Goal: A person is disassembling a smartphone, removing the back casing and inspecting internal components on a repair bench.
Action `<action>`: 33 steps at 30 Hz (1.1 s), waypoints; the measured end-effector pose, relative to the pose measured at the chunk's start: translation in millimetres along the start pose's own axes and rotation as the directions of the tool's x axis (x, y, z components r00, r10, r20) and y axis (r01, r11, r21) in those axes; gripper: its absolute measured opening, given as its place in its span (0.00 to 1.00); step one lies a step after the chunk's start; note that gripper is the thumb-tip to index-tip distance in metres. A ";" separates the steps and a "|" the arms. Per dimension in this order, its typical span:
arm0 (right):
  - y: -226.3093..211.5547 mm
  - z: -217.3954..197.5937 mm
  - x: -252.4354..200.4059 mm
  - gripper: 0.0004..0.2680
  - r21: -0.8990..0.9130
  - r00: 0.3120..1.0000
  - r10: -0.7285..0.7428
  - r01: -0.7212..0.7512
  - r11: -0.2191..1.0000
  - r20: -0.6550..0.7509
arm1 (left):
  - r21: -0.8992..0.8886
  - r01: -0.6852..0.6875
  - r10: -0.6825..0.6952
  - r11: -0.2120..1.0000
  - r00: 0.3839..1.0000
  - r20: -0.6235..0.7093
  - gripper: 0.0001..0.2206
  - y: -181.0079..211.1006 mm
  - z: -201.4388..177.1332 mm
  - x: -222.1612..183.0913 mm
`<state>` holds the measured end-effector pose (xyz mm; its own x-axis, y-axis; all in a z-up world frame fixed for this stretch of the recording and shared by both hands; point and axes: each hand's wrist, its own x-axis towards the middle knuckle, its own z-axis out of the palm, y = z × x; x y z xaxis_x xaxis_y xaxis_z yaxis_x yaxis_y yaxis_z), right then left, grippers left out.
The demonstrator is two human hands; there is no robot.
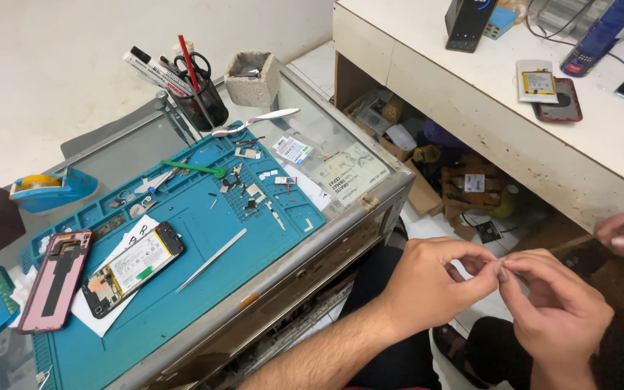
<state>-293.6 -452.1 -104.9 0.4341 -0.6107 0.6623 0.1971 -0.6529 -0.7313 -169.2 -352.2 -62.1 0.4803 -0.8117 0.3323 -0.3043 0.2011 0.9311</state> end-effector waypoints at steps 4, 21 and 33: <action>-5.4 4.3 1.7 0.03 0.005 1.000 -0.008 0.008 1.000 0.026 | -0.002 -0.007 0.007 1.000 1.000 -0.009 0.03 -3.1 -0.9 -1.6; 17.8 38.4 -6.9 0.03 0.007 0.997 0.065 -0.065 0.998 0.049 | 0.273 -0.037 0.059 0.961 0.996 -0.073 0.10 37.4 -110.1 -68.1; 42.7 81.5 1.1 0.02 0.012 0.987 -0.052 0.051 0.999 0.153 | 0.703 0.683 -0.110 0.197 0.728 -0.677 0.21 42.9 -368.5 -149.3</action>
<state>-213.1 -444.2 -148.6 0.5523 -0.5000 0.6670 0.2299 -0.6777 -0.6985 49.2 -20.3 -16.4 0.9397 -0.2419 0.2417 -0.3103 -0.9004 0.3049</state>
